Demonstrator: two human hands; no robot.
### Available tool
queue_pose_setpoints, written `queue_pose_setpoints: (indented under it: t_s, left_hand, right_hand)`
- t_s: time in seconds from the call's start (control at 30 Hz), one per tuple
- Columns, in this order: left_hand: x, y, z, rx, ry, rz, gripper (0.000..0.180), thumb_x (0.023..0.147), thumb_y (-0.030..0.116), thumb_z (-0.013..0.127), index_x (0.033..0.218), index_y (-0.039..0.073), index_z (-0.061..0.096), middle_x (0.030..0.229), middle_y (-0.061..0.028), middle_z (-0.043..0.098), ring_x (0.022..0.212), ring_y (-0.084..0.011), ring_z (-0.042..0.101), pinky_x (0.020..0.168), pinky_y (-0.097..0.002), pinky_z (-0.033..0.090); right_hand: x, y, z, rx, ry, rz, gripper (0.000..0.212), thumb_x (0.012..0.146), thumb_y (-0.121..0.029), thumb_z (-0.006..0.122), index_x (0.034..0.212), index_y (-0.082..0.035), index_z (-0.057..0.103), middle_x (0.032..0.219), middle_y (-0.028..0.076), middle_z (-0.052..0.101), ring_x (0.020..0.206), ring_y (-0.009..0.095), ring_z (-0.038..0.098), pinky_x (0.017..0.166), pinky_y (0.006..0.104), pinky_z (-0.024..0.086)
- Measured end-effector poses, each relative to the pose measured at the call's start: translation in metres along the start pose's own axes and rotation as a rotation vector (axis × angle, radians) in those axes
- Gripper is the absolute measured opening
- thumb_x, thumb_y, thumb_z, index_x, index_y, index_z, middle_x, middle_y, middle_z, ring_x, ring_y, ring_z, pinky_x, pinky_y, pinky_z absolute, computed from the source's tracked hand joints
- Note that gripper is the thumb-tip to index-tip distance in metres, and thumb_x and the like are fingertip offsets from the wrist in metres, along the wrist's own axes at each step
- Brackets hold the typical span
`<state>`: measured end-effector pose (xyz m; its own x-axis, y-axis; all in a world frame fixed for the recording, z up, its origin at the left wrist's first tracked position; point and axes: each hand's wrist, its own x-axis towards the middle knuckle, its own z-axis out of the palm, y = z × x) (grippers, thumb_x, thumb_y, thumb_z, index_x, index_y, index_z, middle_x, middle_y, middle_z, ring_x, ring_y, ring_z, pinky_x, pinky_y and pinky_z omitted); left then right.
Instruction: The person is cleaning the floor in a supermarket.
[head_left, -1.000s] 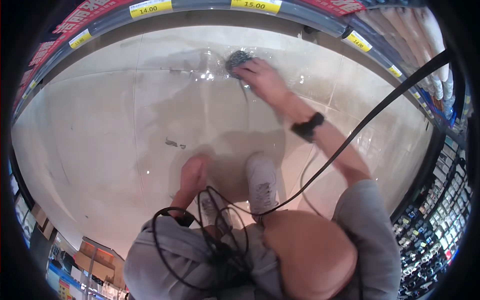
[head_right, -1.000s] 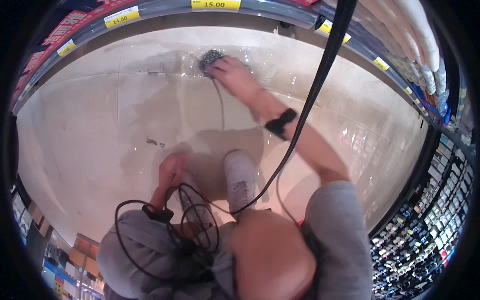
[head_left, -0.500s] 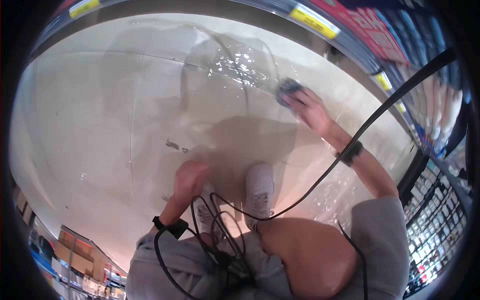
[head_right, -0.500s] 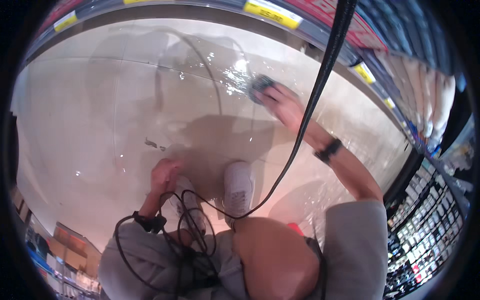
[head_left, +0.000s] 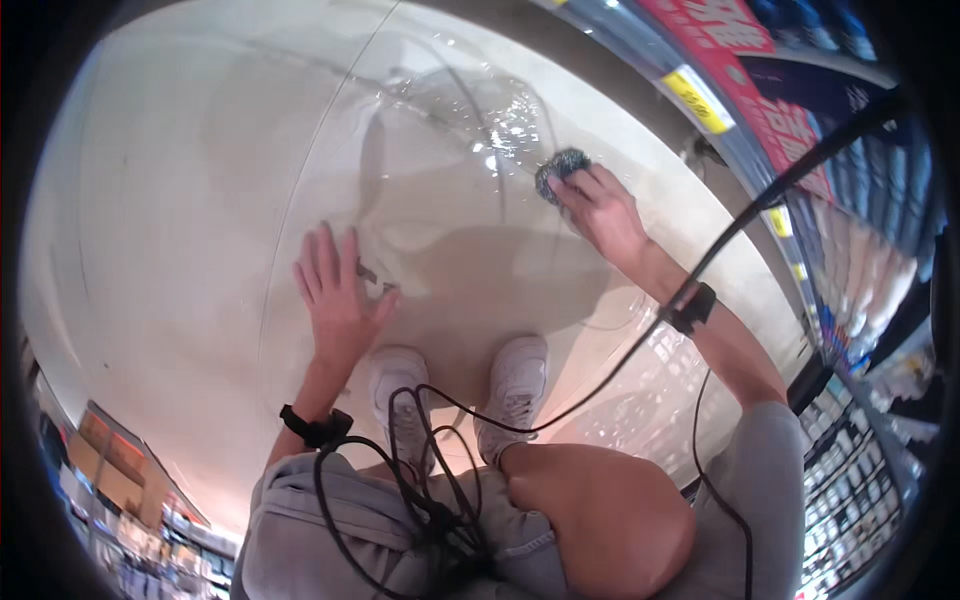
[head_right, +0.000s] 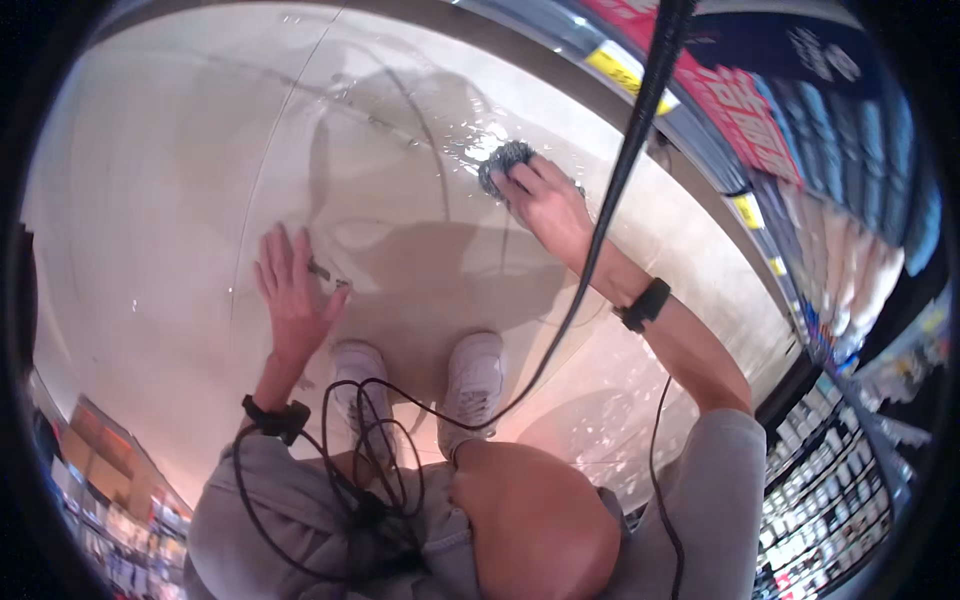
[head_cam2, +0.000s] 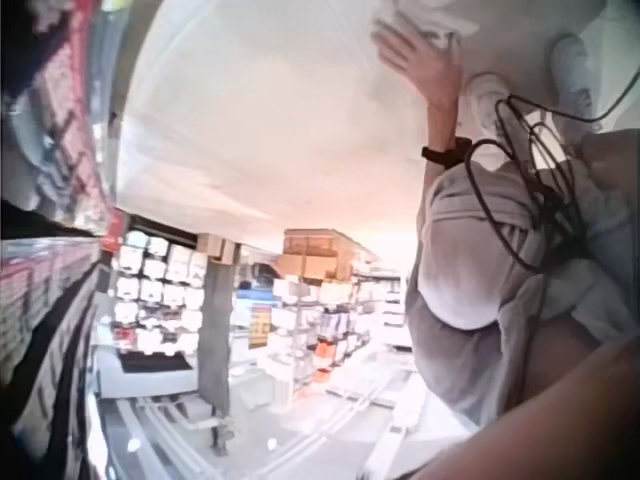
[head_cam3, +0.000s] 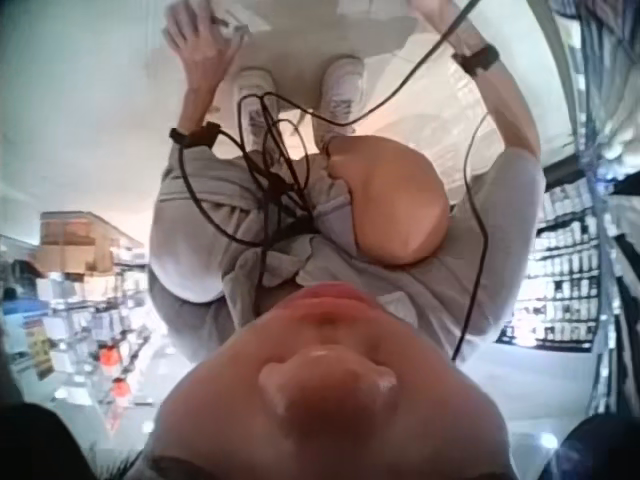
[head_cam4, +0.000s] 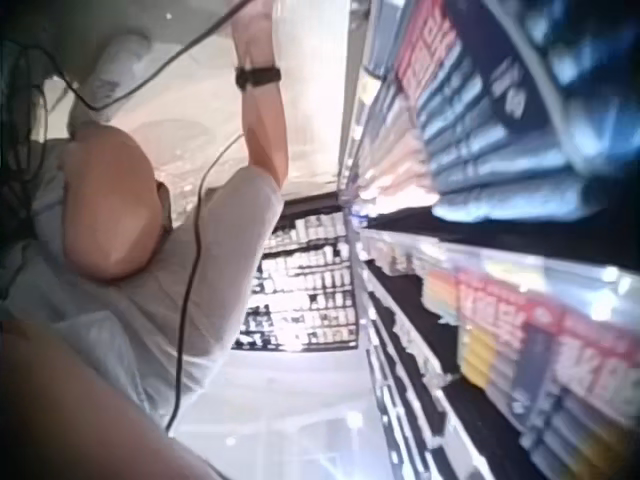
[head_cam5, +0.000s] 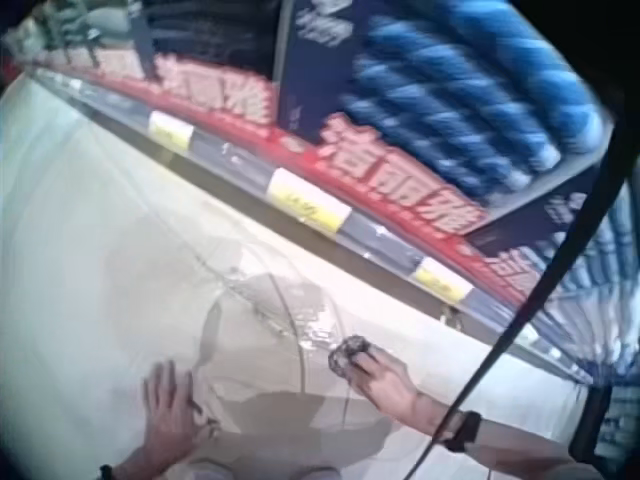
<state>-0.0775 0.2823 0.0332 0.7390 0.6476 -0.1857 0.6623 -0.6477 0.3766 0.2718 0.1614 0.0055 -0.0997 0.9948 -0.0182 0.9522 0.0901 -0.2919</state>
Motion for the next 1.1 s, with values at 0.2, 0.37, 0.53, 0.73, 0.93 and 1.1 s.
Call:
queue_pose_setpoints:
  t_s: [0.2,0.37,0.53,0.73,0.93,1.1]
  left_hand:
    - [0.005,-0.021,-0.008,0.102,-0.056,-0.022,0.091,0.074,0.039,0.077,0.147,0.005,0.035,0.150,-0.0267,0.032,0.137,-0.0475,0.030,0.109,-0.0579,0.027]
    - [0.003,-0.027,-0.019,0.114,-0.161,-0.058,0.086,0.076,0.043,0.075,0.146,0.009,0.039,0.151,-0.0234,0.031,0.138,-0.0444,0.029,0.108,-0.0577,0.028]
    - [0.010,-0.012,-0.025,0.025,-0.089,-0.051,0.079,0.078,0.040,0.072,0.144,0.009,0.042,0.148,-0.0229,0.036,0.136,-0.0434,0.032,0.109,-0.0553,0.029]
    - [0.001,-0.039,-0.039,0.189,-0.181,0.002,0.074,0.083,0.044,0.065,0.143,0.008,0.043,0.145,-0.0221,0.038,0.133,-0.0440,0.036,0.109,-0.0551,0.028]
    - [0.017,-0.011,-0.041,0.175,-0.094,0.039,0.066,0.085,0.045,0.063,0.138,0.007,0.050,0.140,-0.0223,0.045,0.127,-0.0425,0.042,0.107,-0.0532,0.032]
    - [0.004,-0.029,-0.043,0.190,-0.178,0.068,0.066,0.085,0.045,0.064,0.138,0.008,0.050,0.141,-0.0224,0.044,0.128,-0.0416,0.042,0.107,-0.0519,0.032]
  right_hand:
    - [0.135,-0.042,0.031,-0.145,0.116,-0.114,0.042,0.070,-0.005,0.068,0.112,-0.010,0.065,0.096,0.004,0.058,0.092,0.022,0.056,0.073,0.0333,0.052]
    - [0.044,-0.009,0.008,0.080,0.047,-0.111,0.048,0.067,-0.002,0.069,0.115,-0.010,0.066,0.096,0.004,0.059,0.095,0.023,0.057,0.077,0.0367,0.053]
    - [0.135,-0.033,0.021,0.108,0.228,0.010,0.039,0.070,-0.004,0.064,0.109,-0.010,0.067,0.092,0.006,0.058,0.094,0.028,0.055,0.079,0.0373,0.050]
    - [0.126,-0.030,0.023,0.149,0.293,0.043,0.039,0.070,-0.003,0.065,0.108,-0.010,0.069,0.092,0.009,0.059,0.088,0.030,0.055,0.079,0.0386,0.047]
    - [0.108,-0.011,0.006,0.034,0.314,0.057,0.041,0.065,-0.002,0.066,0.105,-0.011,0.071,0.091,0.008,0.061,0.087,0.029,0.055,0.077,0.0377,0.047]
    - [0.124,-0.032,0.016,0.074,0.284,0.094,0.027,0.072,-0.007,0.064,0.099,-0.012,0.067,0.094,0.008,0.059,0.096,0.029,0.055,0.082,0.0399,0.046]
